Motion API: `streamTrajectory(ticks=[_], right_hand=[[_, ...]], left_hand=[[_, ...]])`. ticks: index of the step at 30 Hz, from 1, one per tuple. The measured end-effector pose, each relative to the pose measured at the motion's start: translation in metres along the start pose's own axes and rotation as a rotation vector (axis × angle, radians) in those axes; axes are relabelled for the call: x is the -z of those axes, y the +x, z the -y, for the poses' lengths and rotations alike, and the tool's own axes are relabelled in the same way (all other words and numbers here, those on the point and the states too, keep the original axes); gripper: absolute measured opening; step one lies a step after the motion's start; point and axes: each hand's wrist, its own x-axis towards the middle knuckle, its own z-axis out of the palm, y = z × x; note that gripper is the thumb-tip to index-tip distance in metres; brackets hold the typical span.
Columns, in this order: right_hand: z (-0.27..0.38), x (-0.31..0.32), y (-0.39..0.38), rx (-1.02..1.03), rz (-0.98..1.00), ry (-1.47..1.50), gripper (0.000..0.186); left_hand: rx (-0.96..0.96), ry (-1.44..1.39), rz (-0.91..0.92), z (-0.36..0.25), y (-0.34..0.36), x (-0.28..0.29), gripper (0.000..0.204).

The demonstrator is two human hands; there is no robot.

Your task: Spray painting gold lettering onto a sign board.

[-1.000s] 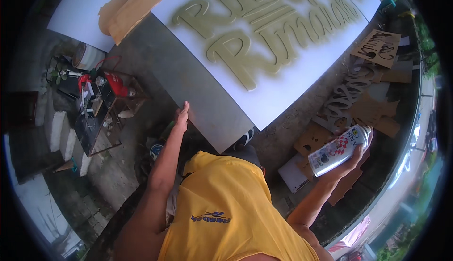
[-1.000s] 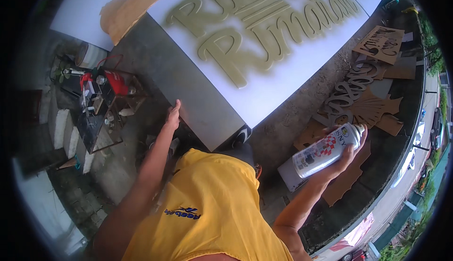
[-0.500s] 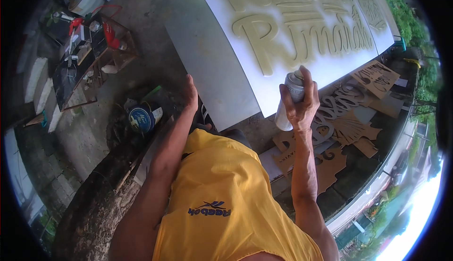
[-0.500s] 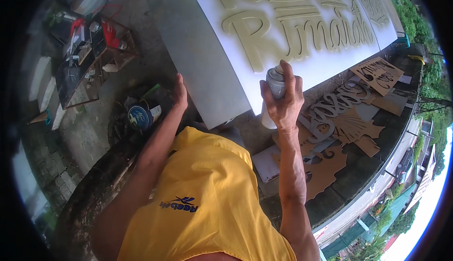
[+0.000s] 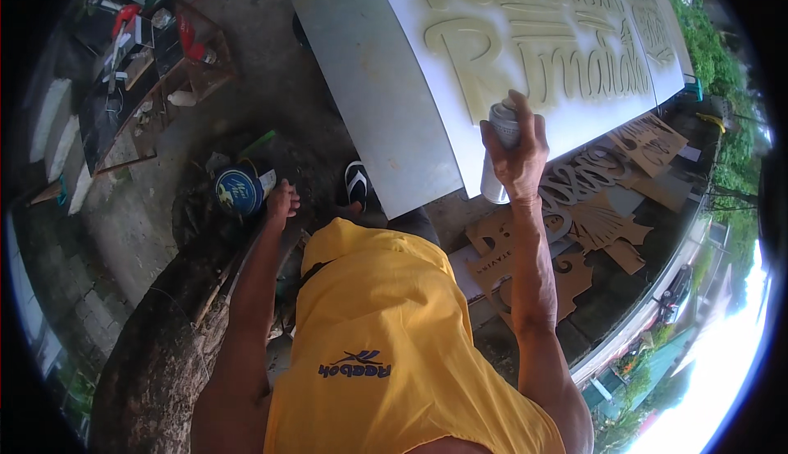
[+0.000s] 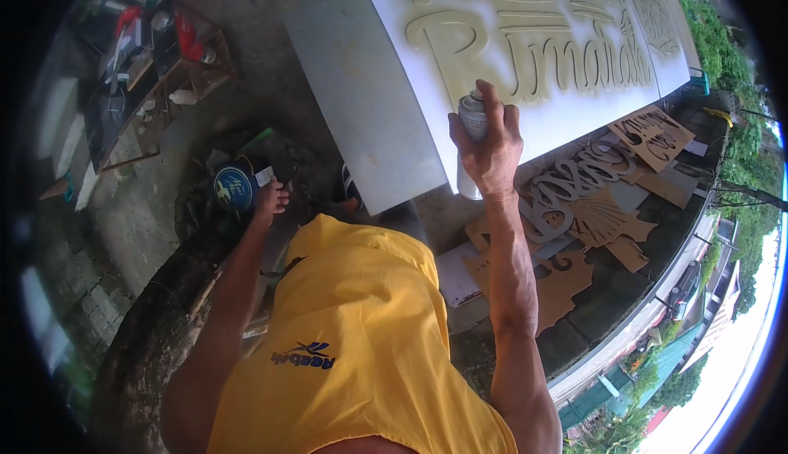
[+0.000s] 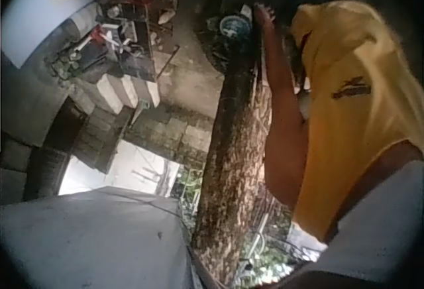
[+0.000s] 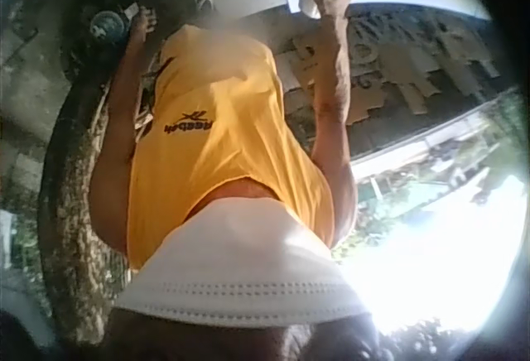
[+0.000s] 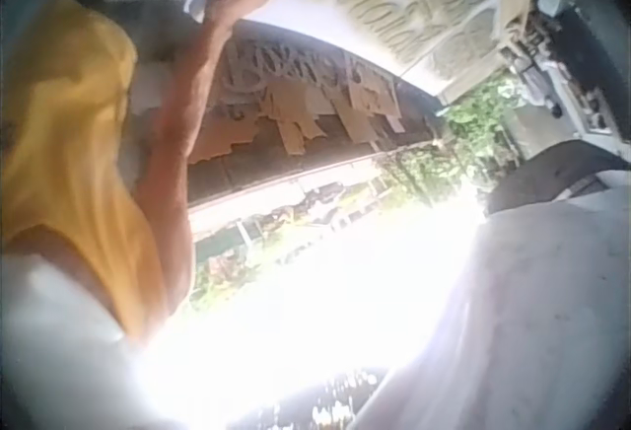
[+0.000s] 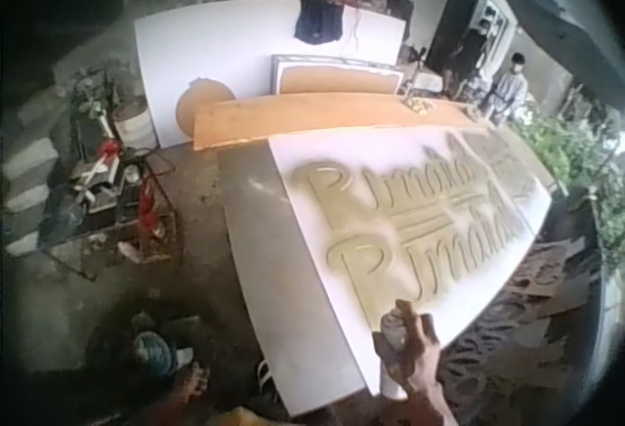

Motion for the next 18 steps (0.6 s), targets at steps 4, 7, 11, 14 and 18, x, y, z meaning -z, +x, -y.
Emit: streamTrajectory(ticks=[4,7,11,14,18], right_hand=[[-0.011,0.002,0.016,0.025,-0.045,-0.055,0.064],[-0.030,0.008,0.034,0.032,-0.116,-0.068,0.062],[-0.057,0.019,0.043,0.017,-0.146,-0.126,0.062],[-0.072,0.025,0.044,-0.041,-0.132,-0.158,0.065],[-0.083,0.021,0.045,-0.046,-0.124,-0.184,0.064]], left_hand=[[0.100,0.057,-0.015,0.057,-0.015,0.031,0.066],[0.148,0.038,-0.023,0.098,-0.025,0.036,0.067],[0.181,-0.005,-0.011,0.114,-0.041,0.012,0.057],[0.150,-0.045,0.041,0.115,-0.043,-0.007,0.057],[0.085,-0.073,0.084,0.090,-0.043,-0.031,0.058]])
